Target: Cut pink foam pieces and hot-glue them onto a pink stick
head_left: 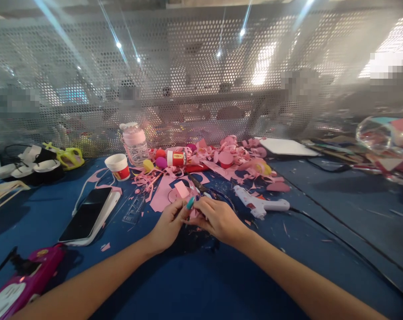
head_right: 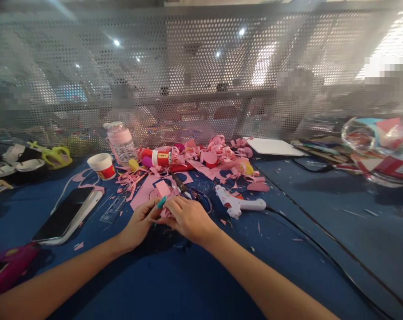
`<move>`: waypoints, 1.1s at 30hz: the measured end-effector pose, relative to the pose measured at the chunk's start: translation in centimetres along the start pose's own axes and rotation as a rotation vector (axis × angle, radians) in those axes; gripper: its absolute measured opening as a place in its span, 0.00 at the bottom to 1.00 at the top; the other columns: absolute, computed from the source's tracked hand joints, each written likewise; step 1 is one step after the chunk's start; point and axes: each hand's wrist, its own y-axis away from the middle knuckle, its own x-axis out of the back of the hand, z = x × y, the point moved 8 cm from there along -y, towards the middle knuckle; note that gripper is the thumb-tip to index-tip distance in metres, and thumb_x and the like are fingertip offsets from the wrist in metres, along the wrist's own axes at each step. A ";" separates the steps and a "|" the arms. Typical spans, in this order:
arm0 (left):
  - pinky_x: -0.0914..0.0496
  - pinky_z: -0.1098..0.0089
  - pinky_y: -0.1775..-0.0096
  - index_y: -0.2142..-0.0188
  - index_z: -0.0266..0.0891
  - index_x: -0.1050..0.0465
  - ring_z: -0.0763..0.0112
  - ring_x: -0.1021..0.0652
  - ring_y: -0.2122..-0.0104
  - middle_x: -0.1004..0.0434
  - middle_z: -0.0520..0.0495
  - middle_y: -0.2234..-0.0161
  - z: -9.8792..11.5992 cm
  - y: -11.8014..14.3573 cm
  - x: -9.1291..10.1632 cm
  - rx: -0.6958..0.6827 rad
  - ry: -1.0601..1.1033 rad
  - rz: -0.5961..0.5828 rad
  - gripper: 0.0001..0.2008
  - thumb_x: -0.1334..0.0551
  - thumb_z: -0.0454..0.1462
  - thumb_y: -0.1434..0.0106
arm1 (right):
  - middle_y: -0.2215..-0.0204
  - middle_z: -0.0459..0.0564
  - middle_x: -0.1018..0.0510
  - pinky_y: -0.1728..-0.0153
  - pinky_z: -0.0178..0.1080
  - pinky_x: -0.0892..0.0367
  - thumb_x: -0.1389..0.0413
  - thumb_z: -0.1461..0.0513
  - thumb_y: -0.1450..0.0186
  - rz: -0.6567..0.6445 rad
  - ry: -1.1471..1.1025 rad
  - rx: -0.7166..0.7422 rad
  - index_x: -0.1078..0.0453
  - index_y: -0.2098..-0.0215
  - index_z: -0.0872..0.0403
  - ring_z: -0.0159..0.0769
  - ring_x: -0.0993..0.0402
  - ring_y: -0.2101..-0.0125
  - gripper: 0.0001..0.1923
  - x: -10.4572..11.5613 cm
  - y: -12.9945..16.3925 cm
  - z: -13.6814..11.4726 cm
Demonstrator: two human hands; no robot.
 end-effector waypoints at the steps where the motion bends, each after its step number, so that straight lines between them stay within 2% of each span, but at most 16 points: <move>1: 0.36 0.73 0.67 0.66 0.37 0.33 0.72 0.34 0.70 0.34 0.50 0.72 0.0 0.0 -0.1 -0.002 0.007 -0.008 0.14 0.49 0.45 0.39 | 0.76 0.49 0.29 0.76 0.32 0.40 0.58 0.53 0.35 0.009 -0.013 0.008 0.38 0.67 0.56 0.31 0.34 0.76 0.16 0.1 0.1 0.0; 8: 0.35 0.72 0.65 0.67 0.37 0.33 0.72 0.33 0.69 0.33 0.49 0.71 -0.1 0.0 -0.2 0.036 0.084 0.010 0.15 0.49 0.46 0.40 | 0.74 0.49 0.28 0.75 0.31 0.38 0.59 0.52 0.35 0.082 -0.158 -0.065 0.37 0.65 0.56 0.30 0.33 0.76 0.17 0.0 0.5 0.5; 12: 0.35 0.71 0.62 0.65 0.38 0.33 0.70 0.32 0.66 0.32 0.48 0.69 -0.1 0.2 -0.1 0.028 0.082 0.055 0.16 0.48 0.47 0.40 | 0.77 0.50 0.29 0.75 0.33 0.38 0.60 0.51 0.35 0.142 -0.068 -0.129 0.37 0.68 0.56 0.32 0.33 0.76 0.19 0.1 0.6 0.8; 17: 0.36 0.74 0.68 0.68 0.37 0.33 0.74 0.35 0.73 0.36 0.51 0.75 -0.1 0.5 0.0 0.035 0.064 0.085 0.17 0.49 0.49 0.41 | 0.79 0.49 0.30 0.76 0.32 0.39 0.61 0.55 0.34 0.156 0.005 -0.109 0.37 0.72 0.56 0.31 0.34 0.77 0.18 0.3 0.5 0.4; 21: 0.37 0.74 0.68 0.68 0.37 0.33 0.74 0.35 0.73 0.36 0.51 0.74 0.1 0.5 0.0 0.007 0.064 0.083 0.17 0.49 0.49 0.41 | 0.79 0.49 0.30 0.76 0.32 0.40 0.60 0.55 0.34 0.152 0.051 -0.092 0.37 0.70 0.56 0.31 0.34 0.78 0.17 0.4 0.4 0.3; 27: 0.37 0.74 0.68 0.69 0.37 0.33 0.74 0.36 0.73 0.36 0.51 0.74 -0.3 0.4 0.2 0.017 0.043 0.098 0.16 0.49 0.47 0.40 | 0.80 0.50 0.30 0.76 0.33 0.40 0.61 0.58 0.34 0.141 0.073 -0.038 0.38 0.73 0.57 0.32 0.34 0.77 0.17 0.0 0.5 0.2; 30: 0.37 0.73 0.68 0.69 0.37 0.33 0.74 0.35 0.73 0.35 0.51 0.74 0.0 0.4 0.1 0.012 0.078 0.080 0.15 0.49 0.46 0.40 | 0.78 0.50 0.30 0.75 0.33 0.40 0.61 0.56 0.33 0.127 -0.025 -0.087 0.38 0.72 0.56 0.32 0.34 0.77 0.17 -0.2 0.6 0.5; 33: 0.37 0.73 0.65 0.70 0.37 0.33 0.74 0.34 0.71 0.33 0.51 0.72 0.3 0.2 -0.2 0.006 0.115 0.025 0.13 0.47 0.44 0.40 | 0.78 0.47 0.30 0.77 0.31 0.41 0.62 0.54 0.34 0.093 -0.242 -0.205 0.40 0.69 0.56 0.30 0.34 0.78 0.17 -0.7 0.8 1.1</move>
